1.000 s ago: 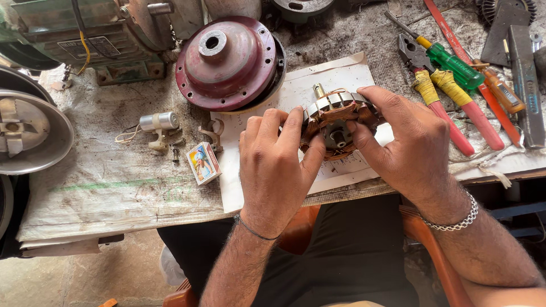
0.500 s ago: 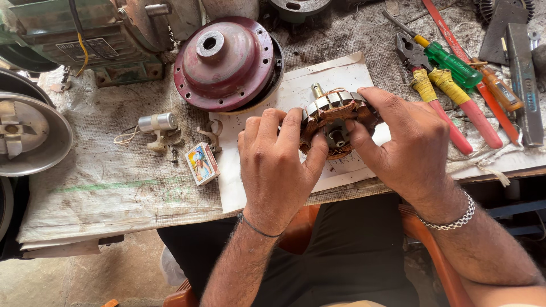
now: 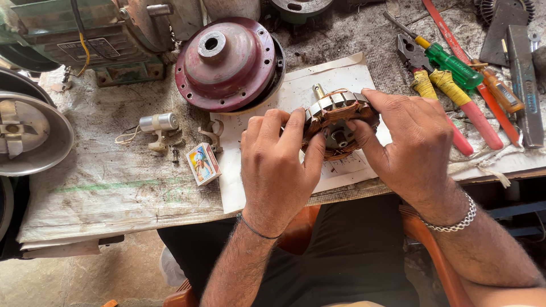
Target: The person holds an electric motor rotor with both hands on a cluttered workbench, rotating it and picking at its copper windings and edges by hand, removing small debris and inspecting the laminated core and shaft from different sides.
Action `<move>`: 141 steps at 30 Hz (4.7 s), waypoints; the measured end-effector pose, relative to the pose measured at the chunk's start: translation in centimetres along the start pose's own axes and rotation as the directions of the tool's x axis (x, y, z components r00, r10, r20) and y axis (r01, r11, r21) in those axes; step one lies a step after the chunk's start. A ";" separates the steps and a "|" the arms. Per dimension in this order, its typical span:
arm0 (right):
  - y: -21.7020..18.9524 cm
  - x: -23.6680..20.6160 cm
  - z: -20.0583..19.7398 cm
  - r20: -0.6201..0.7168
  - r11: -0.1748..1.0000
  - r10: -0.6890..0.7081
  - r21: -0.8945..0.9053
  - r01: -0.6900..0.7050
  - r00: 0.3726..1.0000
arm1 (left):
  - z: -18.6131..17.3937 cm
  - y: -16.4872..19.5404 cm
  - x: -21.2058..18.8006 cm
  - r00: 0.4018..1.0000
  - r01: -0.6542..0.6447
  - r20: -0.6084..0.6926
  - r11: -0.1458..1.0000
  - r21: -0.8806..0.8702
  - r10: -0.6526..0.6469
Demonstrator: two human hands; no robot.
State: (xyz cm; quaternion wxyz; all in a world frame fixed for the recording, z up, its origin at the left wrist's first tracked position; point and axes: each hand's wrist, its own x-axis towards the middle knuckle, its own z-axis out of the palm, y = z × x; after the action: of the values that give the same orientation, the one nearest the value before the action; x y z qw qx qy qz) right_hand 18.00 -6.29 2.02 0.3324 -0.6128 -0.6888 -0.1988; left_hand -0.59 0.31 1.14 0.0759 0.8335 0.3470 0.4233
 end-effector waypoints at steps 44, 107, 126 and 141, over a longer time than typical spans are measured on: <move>0.4 -0.3 0.0 -0.083 0.977 -0.028 0.207 0.045 0.996 | -1.8 0.2 0.3 0.982 0.097 0.181 0.966 -0.240 -0.053; 0.1 -0.6 -0.4 -0.076 0.951 -0.084 0.293 0.102 0.994 | -2.3 1.4 -0.2 0.982 0.043 0.187 0.984 -0.172 -0.010; 0.5 -0.3 -0.6 -0.072 0.945 0.006 0.327 0.018 0.997 | -0.9 0.3 0.1 0.996 0.066 0.078 0.953 -0.297 -0.045; 0.0 -0.4 -0.8 -0.093 0.942 0.038 0.335 -0.005 0.995 | -2.1 0.1 0.4 0.987 0.050 0.163 0.945 -0.323 0.003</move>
State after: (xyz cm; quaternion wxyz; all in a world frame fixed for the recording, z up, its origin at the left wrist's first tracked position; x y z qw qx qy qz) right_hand 18.22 -7.09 2.33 0.4670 -0.5446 -0.6887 -0.1053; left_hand -1.97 0.12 2.76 0.2457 0.8367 0.2747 0.4050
